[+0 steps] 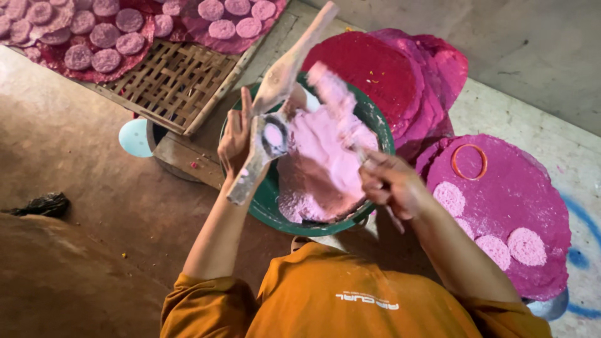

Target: The person uses a wooden mold to press pink dough into small circular cakes and deposits them onto a large circular pink mat. They use a small stick to pack the dough and a circular ring to guide the placement on the mat.

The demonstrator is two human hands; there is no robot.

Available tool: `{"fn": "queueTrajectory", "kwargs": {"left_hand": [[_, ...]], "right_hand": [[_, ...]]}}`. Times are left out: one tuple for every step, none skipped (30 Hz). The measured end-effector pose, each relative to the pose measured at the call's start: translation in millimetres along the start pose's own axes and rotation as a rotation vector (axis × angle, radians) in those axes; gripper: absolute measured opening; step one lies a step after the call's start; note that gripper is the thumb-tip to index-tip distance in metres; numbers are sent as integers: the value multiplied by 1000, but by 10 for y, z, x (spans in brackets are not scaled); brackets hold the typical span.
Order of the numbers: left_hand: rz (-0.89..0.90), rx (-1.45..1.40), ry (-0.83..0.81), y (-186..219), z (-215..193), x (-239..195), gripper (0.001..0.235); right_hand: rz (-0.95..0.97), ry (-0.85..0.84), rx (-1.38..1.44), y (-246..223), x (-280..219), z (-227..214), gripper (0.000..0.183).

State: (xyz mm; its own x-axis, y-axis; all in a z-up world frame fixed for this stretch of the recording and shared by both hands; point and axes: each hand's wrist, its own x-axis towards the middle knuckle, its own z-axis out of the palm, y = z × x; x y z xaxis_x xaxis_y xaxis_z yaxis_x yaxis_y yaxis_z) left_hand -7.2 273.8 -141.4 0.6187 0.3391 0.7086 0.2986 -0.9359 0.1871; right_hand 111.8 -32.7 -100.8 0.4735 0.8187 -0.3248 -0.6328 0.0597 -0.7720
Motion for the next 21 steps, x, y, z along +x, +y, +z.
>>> {"fn": "queueTrajectory", "kwargs": {"left_hand": [[43, -27, 34, -26, -19, -29, 78], [86, -54, 67, -51, -36, -55, 80], [-9, -219, 69, -60, -59, -96, 79], [-97, -389, 69, -63, -73, -110, 78], [-186, -559, 68, -57, -93, -123, 77], [-267, -727, 58, -28, -103, -136, 63], [-350, -893, 44, 8, -113, -141, 51], [-537, -1040, 22, 56, -137, -155, 40], [-731, -1178, -11, 121, -164, -172, 29], [-766, -1337, -54, 215, -197, -203, 30], [-804, -1494, -101, 297, -260, -240, 31], [-850, -1649, -143, 414, -307, -283, 33], [-896, -1741, -301, 574, -330, -332, 31], [-938, -1821, -456, 729, -377, -389, 29], [-977, -1895, -616, 873, -413, -424, 28], [-917, -1978, -735, 1080, -429, -482, 35], [-853, -2056, -855, 1325, -436, -559, 42], [-817, -2031, -1055, 1531, -437, -612, 38], [-775, -1996, -1253, 1723, -437, -653, 35], [-756, -1990, -1277, 1909, -430, -671, 40], [-737, -1983, -1301, 2095, -416, -665, 46]], "right_hand": [[-108, -3, 26, -71, -49, -55, 39], [-216, -6, 52, -121, -73, -92, 37], [-205, 25, 29, -171, -102, -127, 37], [-203, 62, 8, -181, -97, -132, 37], [-200, 98, -13, -179, -82, -129, 37], [-139, 120, -115, -125, -66, -112, 40], [-77, 142, -215, -48, -14, -77, 44], [-97, 71, -399, 66, 29, -31, 31], [-110, 1, -582, 194, 74, 22, 23], [-9, -58, -519, 317, 105, 52, 37], [88, -120, -451, 406, 136, 73, 57], [-171, -133, -626, 443, 140, 64, 53], [-427, -146, -803, 446, 111, 40, 51], [-682, -172, -979, 421, 63, 11, 50], [-667, -127, -745, 360, -34, -38, 63], [-649, -88, -512, 268, -177, -100, 76], [-645, -46, -407, 161, -343, -167, 73], [-659, -9, -334, 58, -528, -227, 71], [-677, 36, -267, -38, -717, -284, 68], [-697, 56, -255, -129, -888, -328, 66], [-721, 82, -242, -213, -1061, -375, 64]]}}
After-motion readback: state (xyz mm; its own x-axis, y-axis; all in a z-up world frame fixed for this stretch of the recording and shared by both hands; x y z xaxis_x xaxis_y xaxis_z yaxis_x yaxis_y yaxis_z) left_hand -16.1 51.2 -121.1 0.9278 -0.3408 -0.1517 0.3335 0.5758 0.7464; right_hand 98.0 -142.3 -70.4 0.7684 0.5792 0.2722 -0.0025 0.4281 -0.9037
